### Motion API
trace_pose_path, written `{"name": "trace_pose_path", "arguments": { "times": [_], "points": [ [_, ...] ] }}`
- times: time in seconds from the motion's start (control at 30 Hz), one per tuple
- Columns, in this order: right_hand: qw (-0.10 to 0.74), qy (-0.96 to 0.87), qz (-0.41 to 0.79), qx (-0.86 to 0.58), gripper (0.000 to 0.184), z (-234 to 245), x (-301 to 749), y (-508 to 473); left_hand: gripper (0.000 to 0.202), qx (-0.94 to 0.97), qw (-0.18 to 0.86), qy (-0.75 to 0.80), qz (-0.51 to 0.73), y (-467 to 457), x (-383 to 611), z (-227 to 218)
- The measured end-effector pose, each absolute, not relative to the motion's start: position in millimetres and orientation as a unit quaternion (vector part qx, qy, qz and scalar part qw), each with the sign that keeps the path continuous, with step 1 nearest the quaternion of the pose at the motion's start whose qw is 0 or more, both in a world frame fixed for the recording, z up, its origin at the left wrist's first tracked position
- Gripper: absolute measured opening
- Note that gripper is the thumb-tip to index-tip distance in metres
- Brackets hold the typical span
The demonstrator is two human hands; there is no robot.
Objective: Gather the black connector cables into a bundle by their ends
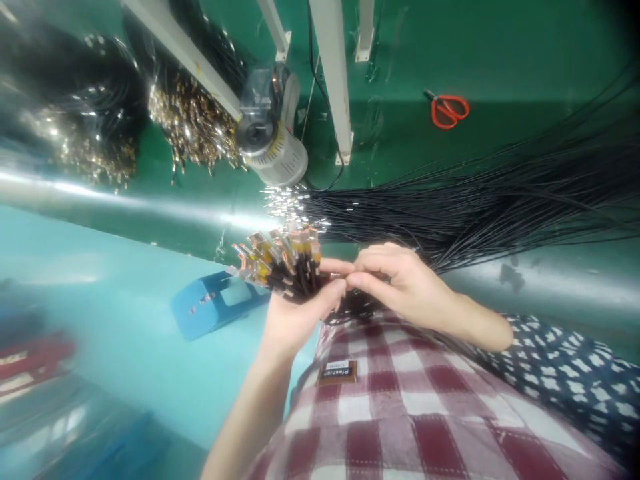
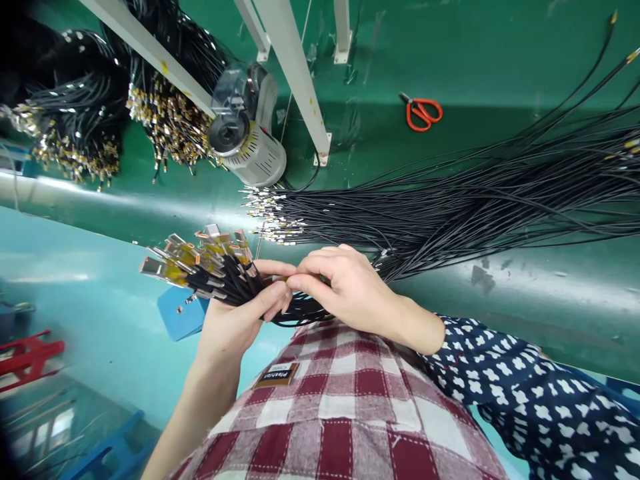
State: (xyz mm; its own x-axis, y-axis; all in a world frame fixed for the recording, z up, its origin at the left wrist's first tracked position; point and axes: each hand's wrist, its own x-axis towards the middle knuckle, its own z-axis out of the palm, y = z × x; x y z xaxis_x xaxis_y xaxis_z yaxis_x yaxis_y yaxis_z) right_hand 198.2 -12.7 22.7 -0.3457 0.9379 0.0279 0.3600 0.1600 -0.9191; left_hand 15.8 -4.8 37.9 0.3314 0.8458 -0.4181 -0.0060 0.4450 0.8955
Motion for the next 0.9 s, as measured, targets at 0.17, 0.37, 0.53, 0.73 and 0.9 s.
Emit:
{"name": "trace_pose_path", "arguments": {
  "times": [0.17,0.37,0.53,0.73,0.9],
  "points": [
    [0.332,-0.699,0.437,-0.459,0.022,22.0,200.6,-13.4,0.016,0.426,0.667,0.526,0.313,-5.6,17.1,38.3],
    [0.333,-0.690,0.430,-0.477,0.017,22.7,199.0,-17.0,0.010,0.414,0.622,0.565,0.351,-10.0,20.8,35.5],
    [0.344,-0.675,0.416,-0.503,0.012,24.7,196.8,-18.9,0.011,0.406,0.608,0.583,0.355,-13.5,22.2,34.8],
    [0.349,-0.646,0.453,-0.505,0.016,26.4,197.7,-17.7,0.010,0.426,0.641,0.540,0.340,-10.8,20.6,41.0],
    [0.332,-0.567,0.561,-0.504,0.022,27.5,198.8,-15.1,0.016,0.454,0.643,0.544,0.292,-9.6,22.2,45.1]
  ]
}}
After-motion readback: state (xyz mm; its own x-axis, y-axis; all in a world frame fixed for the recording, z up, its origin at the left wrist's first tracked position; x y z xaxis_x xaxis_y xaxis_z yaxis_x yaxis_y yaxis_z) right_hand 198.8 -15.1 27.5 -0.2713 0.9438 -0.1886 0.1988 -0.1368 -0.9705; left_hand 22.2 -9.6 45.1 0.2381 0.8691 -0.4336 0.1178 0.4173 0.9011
